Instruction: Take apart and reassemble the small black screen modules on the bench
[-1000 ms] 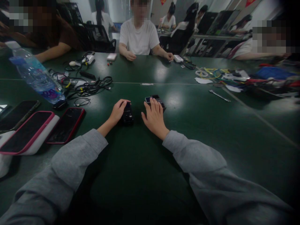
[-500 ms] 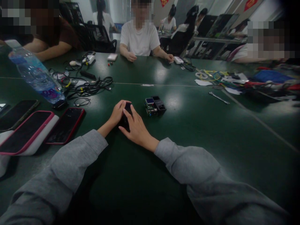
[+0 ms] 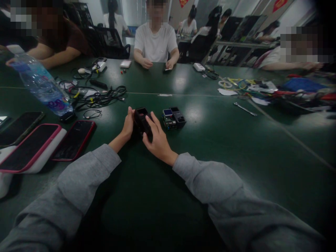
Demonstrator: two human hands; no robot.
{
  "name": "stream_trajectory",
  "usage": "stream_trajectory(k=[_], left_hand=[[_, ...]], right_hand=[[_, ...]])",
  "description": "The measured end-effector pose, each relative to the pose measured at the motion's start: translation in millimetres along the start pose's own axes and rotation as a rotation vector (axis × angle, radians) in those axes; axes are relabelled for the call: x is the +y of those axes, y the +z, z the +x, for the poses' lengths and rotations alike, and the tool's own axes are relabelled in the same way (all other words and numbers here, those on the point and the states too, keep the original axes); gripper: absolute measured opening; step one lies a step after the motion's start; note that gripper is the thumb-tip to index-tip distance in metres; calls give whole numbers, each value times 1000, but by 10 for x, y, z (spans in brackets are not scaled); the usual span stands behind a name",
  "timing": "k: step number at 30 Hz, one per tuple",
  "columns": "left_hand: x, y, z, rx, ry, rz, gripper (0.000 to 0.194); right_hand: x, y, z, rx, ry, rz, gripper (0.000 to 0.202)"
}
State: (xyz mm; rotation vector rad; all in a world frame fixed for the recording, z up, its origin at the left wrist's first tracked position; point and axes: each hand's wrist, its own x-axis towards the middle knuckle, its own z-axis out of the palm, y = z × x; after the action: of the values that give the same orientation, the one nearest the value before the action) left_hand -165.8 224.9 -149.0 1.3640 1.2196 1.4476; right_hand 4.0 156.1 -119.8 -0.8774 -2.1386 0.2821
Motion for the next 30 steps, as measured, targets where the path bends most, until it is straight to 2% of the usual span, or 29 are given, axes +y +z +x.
stream_trajectory(k=[3, 6, 9, 12, 24, 30], left_hand=[[25, 9, -1, 24, -39, -78, 66], [58, 28, -12, 11, -43, -61, 52], [72, 39, -22, -7, -30, 0, 40], [62, 37, -23, -6, -4, 40, 32], [44, 16, -17, 22, 15, 150, 36], [67, 21, -23, 35, -6, 107, 38]], right_hand=[[55, -100, 6, 84, 23, -52, 66], [177, -131, 8, 143, 92, -62, 61], [277, -102, 2, 142, 176, -50, 58], [301, -61, -11, 80, 179, -31, 57], [291, -26, -19, -85, 168, 35, 45], [292, -47, -53, -34, 192, 115, 45]])
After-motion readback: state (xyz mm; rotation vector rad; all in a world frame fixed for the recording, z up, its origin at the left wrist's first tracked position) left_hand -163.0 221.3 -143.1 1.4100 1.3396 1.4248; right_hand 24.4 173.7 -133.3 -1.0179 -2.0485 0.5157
